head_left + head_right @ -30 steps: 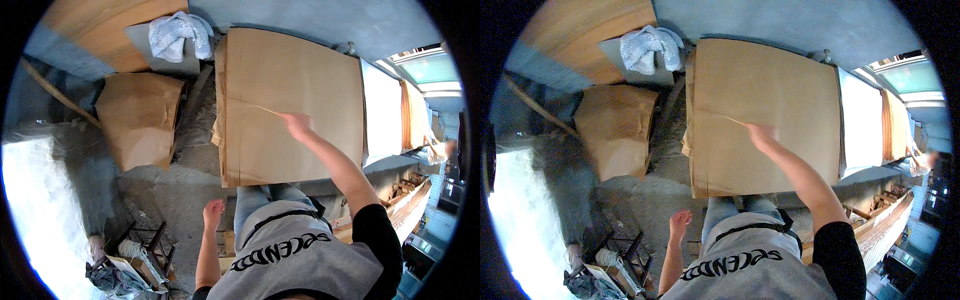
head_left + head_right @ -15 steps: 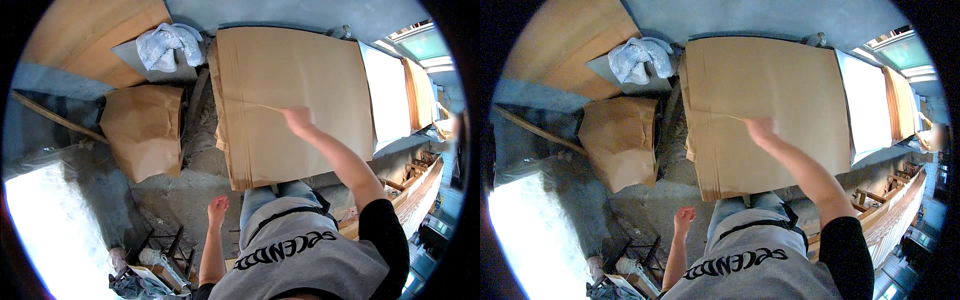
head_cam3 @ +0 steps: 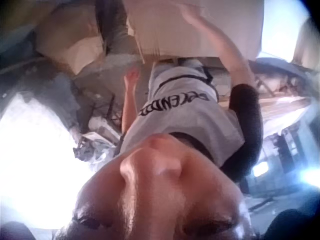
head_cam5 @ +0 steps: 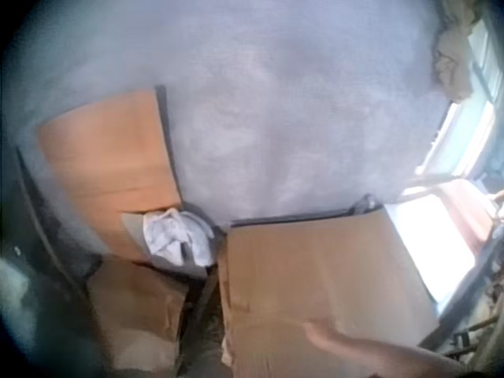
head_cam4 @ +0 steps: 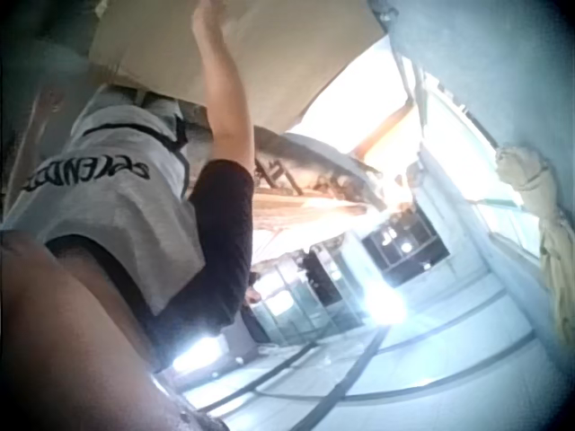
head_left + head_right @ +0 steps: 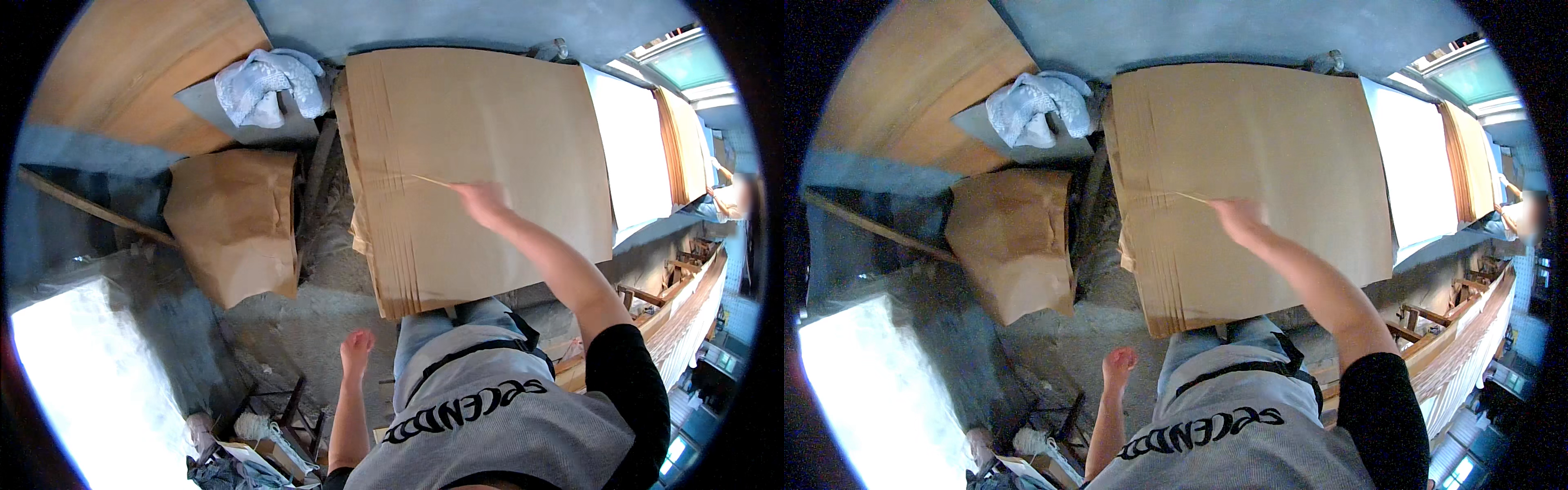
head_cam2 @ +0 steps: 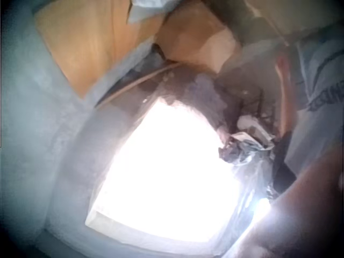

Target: The person repeatedly picks up large white paper sheets and places them onto a long wooden workbench. The person handles the sheets one at a time, aligning them on the surface. Other people are visible in the background working at the same bench.

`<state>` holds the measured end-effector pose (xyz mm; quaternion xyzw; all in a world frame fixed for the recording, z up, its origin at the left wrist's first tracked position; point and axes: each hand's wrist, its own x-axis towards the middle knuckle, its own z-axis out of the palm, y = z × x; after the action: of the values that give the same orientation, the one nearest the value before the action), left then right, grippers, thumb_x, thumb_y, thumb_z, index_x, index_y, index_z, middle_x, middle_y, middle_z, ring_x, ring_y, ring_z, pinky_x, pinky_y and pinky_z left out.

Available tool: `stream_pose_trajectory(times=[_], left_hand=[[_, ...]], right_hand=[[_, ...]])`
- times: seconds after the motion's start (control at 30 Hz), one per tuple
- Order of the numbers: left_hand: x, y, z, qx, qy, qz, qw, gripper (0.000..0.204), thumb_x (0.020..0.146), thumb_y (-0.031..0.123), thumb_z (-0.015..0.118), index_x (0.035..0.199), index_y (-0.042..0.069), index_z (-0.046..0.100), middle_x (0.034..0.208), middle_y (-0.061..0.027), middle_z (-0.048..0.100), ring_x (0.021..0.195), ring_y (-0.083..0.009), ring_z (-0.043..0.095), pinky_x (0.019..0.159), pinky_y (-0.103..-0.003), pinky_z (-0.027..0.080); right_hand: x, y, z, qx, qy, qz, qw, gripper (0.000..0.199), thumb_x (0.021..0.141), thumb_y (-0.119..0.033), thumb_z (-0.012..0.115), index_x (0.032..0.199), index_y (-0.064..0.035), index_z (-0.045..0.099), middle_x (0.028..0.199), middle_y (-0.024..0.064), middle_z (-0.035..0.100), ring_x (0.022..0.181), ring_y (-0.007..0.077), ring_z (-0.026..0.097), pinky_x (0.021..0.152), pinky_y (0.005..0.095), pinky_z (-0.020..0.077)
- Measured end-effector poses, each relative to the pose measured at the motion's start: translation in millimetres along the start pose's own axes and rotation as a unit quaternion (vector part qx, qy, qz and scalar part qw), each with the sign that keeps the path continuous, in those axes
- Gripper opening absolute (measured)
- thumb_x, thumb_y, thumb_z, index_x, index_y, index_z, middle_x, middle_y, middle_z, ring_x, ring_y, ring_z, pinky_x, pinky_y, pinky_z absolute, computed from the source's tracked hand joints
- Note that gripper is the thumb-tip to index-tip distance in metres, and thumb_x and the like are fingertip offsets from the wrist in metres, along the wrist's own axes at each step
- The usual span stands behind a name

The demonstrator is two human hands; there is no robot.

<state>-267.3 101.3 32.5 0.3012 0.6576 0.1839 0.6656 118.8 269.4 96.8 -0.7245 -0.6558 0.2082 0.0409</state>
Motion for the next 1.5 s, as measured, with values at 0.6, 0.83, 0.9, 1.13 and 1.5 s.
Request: stream_pose_trajectory(times=[0.6, 0.83, 0.9, 1.13, 1.5], left_hand=[[14.3, 22.2, 10.3, 0.014, -0.042, 0.048, 0.998, 0.012, 0.084, 0.014, 0.051, 0.088, 0.003, 0.055, 0.074, -0.0034, 0.057, 0.064, -0.0093, 0.053, 0.055, -0.020, 0.041], [-9.6, 14.7, -0.3, -0.009, -0.012, -0.036, 0.999, 0.013, 0.083, 0.018, 0.054, 0.088, 0.006, 0.055, 0.079, -0.0042, 0.058, 0.065, -0.0105, 0.054, 0.056, -0.022, 0.044], [-2.7, 11.7, -0.4, -0.061, -0.031, -0.036, 0.997, 0.016, 0.083, 0.019, 0.054, 0.091, 0.006, 0.054, 0.080, -0.0047, 0.058, 0.068, -0.0113, 0.055, 0.057, -0.023, 0.045], [39.7, 79.6, 83.2, -0.157, -0.068, -0.008, 0.985, 0.017, 0.086, 0.020, 0.050, 0.094, 0.005, 0.052, 0.083, -0.0040, 0.055, 0.074, -0.0125, 0.055, 0.067, -0.027, 0.048], [110.4, 90.7, 145.9, -0.151, -0.044, 0.052, 0.986, 0.012, 0.085, 0.022, 0.049, 0.093, 0.013, 0.048, 0.085, 0.0027, 0.050, 0.080, -0.0087, 0.049, 0.070, -0.029, 0.043]], right_hand=[[19.3, -63.2, 9.4, -0.026, -0.090, 0.025, 0.995, 0.034, 0.082, -0.012, 0.041, 0.108, -0.0293, 0.056, 0.064, 0.0103, 0.055, 0.058, 0.0222, 0.056, 0.052, 0.0357, 0.0453], [-20.6, 40.9, 0.0, 0.070, -0.072, 0.103, 0.990, 0.030, 0.080, -0.012, 0.045, 0.104, -0.0223, 0.058, 0.068, 0.0104, 0.059, 0.056, 0.0225, 0.056, 0.050, 0.0372, 0.0434], [-26.3, 38.6, -2.2, 0.064, -0.041, 0.111, 0.991, 0.029, 0.079, -0.013, 0.046, 0.104, -0.0225, 0.059, 0.068, 0.0111, 0.059, 0.055, 0.0231, 0.056, 0.050, 0.0368, 0.0429], [-23.8, -18.1, 15.7, 0.032, -0.042, 0.070, 0.996, 0.030, 0.079, -0.014, 0.046, 0.104, -0.0258, 0.058, 0.068, 0.0113, 0.059, 0.056, 0.0256, 0.056, 0.049, 0.0370, 0.0432], [-50.7, -6.4, 24.2, 0.026, -0.028, 0.094, 0.995, 0.033, 0.076, -0.014, 0.047, 0.104, -0.0270, 0.058, 0.068, 0.0094, 0.059, 0.055, 0.0247, 0.056, 0.048, 0.0361, 0.0432]])
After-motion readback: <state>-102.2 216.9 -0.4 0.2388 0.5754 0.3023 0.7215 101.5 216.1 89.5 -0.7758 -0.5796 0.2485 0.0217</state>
